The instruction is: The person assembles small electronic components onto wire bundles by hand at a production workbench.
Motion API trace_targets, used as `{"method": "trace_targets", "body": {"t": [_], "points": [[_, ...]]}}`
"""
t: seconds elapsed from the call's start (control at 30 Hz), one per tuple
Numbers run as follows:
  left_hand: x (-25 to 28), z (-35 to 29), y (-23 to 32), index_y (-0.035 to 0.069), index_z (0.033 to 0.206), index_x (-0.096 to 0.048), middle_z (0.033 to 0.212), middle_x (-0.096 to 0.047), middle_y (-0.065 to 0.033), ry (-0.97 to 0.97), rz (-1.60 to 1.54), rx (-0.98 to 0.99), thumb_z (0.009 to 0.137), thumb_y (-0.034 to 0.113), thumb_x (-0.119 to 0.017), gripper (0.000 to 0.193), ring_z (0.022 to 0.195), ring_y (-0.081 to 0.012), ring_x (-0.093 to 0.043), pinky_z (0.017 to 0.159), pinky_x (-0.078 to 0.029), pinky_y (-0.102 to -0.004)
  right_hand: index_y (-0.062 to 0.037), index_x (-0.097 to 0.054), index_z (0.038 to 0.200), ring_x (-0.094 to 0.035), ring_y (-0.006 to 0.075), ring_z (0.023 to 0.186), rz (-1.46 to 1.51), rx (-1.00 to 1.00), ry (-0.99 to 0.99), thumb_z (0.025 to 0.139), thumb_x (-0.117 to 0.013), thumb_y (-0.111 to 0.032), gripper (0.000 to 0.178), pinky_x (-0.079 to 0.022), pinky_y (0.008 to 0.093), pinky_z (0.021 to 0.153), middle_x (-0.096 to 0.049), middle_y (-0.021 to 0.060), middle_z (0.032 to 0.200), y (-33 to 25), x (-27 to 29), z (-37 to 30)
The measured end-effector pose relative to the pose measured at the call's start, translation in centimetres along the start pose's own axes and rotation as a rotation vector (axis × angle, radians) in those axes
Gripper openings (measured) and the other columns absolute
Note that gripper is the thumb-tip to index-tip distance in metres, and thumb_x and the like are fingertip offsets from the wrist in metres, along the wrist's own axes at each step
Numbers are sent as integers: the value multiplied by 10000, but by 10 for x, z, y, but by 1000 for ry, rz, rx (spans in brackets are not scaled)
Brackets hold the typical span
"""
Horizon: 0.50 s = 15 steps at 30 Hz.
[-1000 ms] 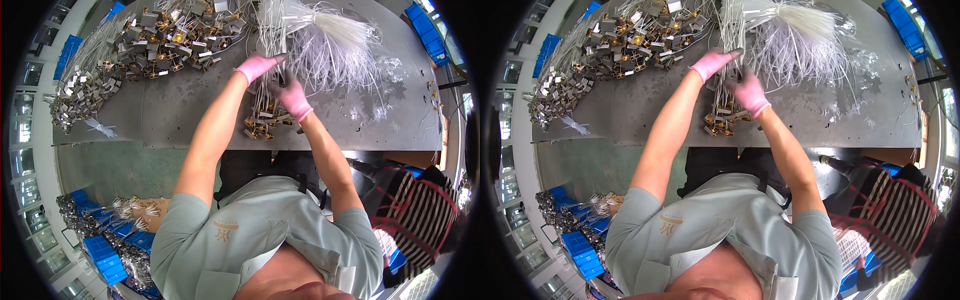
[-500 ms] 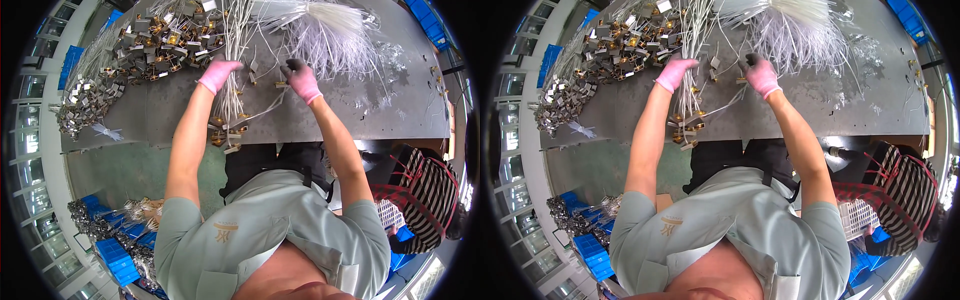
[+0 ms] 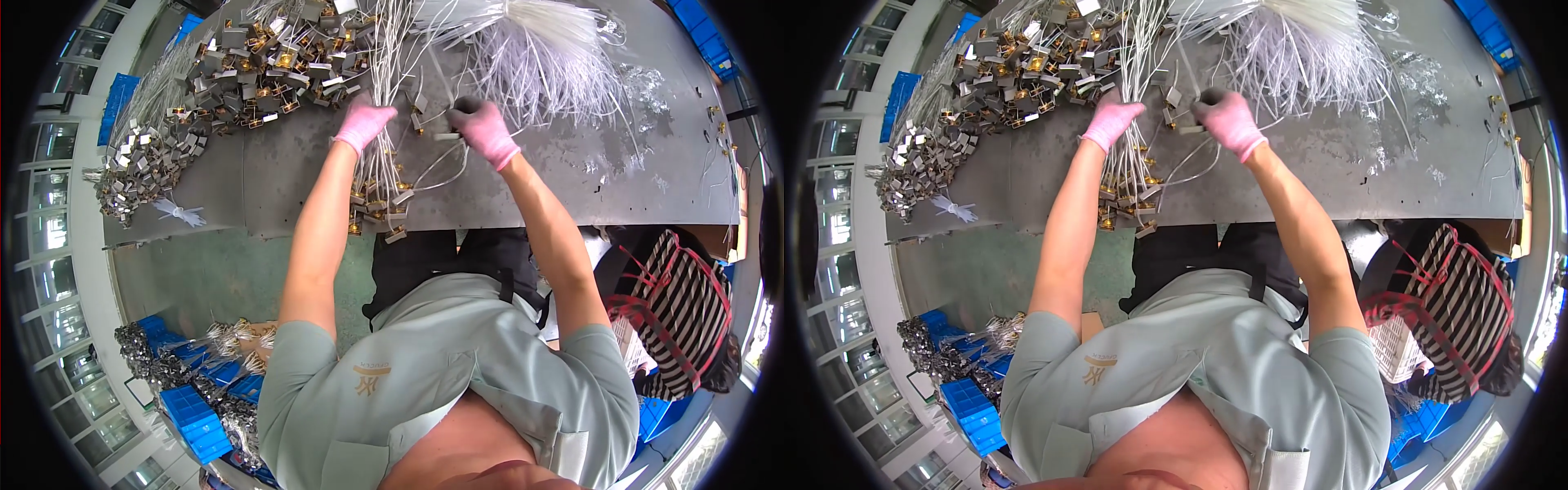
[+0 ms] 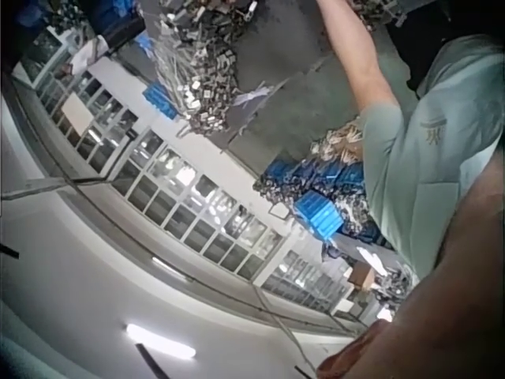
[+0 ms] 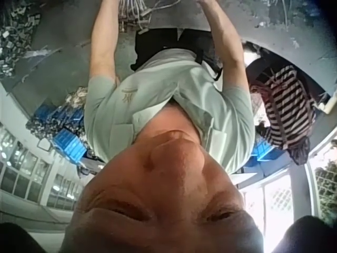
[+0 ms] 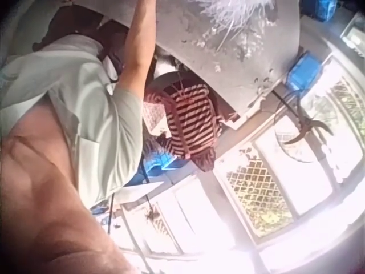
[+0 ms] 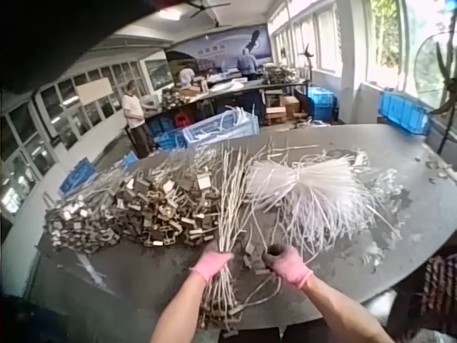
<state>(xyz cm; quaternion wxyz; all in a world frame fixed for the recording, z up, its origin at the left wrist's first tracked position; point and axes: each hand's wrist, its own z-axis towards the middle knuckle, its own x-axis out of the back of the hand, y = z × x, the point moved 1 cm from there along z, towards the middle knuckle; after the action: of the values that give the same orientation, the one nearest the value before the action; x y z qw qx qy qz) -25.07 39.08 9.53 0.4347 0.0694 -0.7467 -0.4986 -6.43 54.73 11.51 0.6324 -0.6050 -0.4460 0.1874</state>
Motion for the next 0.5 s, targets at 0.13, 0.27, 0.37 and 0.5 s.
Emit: {"method": "trace_targets", "body": {"t": [0.13, 0.27, 0.37, 0.5], "points": [[-8, -3, 7, 0, 1144, -595, 958, -677, -95, -208, -613, 158, 776, 180, -711, 426, 815, -207, -643, 769, -512, -309, -14, -664, 890, -660, 341, 779, -179, 45, -282, 799, -593, -228, 243, -507, 404, 742, -665, 211, 807, -3, -50, -17], [-9, -11, 40, -33, 1139, -590, 986, -676, -105, -133, -206, 59, 802, 157, -717, 407, 793, -166, -649, 757, -527, -298, -55, -620, 951, -634, 386, 861, -521, 133, -261, 816, -576, -224, 220, -497, 459, 776, -660, 208, 870, -6, -75, -33], [-14, 13, -20, -73, 1032, -619, 916, -681, -133, -166, -297, 15, 728, 127, -752, 387, 766, -199, -648, 715, -526, -315, -46, -606, 936, -621, 380, 882, -527, 315, -383, 841, -566, -231, 211, -491, 461, 779, -648, 196, 912, -9, -71, -39], [-12, 17, -24, -94, 936, -630, 818, -674, -149, -182, -242, 50, 682, 87, -736, 329, 716, -212, -645, 643, -522, -323, -37, -581, 1098, -560, 375, 1012, -425, 700, -303, 818, -598, -198, 323, -467, 445, 865, -572, 197, 1145, 26, -46, -59]]}}
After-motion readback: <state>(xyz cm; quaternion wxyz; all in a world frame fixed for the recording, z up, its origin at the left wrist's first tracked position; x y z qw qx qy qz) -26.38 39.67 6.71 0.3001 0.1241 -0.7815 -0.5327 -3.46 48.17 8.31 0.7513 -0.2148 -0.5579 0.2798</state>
